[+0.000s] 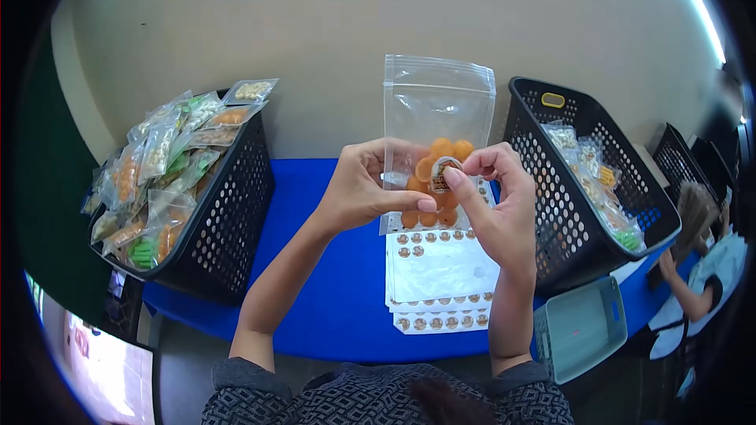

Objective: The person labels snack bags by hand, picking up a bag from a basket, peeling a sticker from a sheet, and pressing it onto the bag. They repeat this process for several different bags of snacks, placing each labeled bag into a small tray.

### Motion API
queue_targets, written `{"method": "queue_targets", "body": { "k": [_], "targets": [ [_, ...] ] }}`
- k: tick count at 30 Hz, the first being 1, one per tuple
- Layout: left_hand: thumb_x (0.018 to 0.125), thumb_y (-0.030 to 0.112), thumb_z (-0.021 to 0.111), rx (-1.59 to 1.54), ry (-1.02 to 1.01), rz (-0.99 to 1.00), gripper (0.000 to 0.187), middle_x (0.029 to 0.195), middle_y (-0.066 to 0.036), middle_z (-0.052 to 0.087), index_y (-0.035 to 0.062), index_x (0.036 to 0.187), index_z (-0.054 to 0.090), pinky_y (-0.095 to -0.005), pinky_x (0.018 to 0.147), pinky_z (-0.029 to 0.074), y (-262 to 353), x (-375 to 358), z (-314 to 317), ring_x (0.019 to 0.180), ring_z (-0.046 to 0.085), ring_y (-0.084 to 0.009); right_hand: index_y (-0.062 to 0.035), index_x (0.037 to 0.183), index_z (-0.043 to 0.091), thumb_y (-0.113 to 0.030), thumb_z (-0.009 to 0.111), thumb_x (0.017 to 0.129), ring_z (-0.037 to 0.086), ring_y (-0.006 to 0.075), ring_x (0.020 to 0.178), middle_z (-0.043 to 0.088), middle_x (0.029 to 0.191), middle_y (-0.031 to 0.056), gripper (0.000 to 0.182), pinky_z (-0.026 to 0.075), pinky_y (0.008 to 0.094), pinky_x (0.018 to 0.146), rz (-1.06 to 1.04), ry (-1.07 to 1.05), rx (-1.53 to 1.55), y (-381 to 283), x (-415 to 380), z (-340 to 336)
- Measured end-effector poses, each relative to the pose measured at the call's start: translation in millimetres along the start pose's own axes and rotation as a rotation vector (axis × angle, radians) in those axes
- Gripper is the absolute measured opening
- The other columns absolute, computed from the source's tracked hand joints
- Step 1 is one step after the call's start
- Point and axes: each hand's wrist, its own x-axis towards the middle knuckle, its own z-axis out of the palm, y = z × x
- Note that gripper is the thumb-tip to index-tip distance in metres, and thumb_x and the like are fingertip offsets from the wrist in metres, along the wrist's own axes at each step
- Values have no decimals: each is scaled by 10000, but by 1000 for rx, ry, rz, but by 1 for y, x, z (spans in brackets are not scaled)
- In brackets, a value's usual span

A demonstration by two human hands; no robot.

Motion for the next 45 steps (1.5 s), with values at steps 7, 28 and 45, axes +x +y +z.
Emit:
{"method": "queue_targets", "body": {
  "k": [7,28,45],
  "targets": [
    [614,171,769,-30,-69,-34,423,827,-100,610,-48,922,581,-251,693,483,0,-16,-11,754,585,-134,-41,686,553,-156,646,712,435,167,732,509,702,48,151,347,291,666,23,19,-161,-26,-22,14],
    [711,128,692,-71,-145,39,299,842,-94,618,-41,936,590,-235,682,476,1,-43,-16,751,578,-109,0,706,547,-211,670,699,432,165,713,494,715,68,244,359,294,638,38,47,-407,-56,-44,26],
    [819,186,555,-240,102,-436,345,1000,-132,555,-61,1053,498,-263,749,453,-147,-59,0,888,543,-160,34,930,567,-262,589,803,553,89,710,595,812,65,323,450,220,650,744,269,585,113,-96,97]
  ]
}}
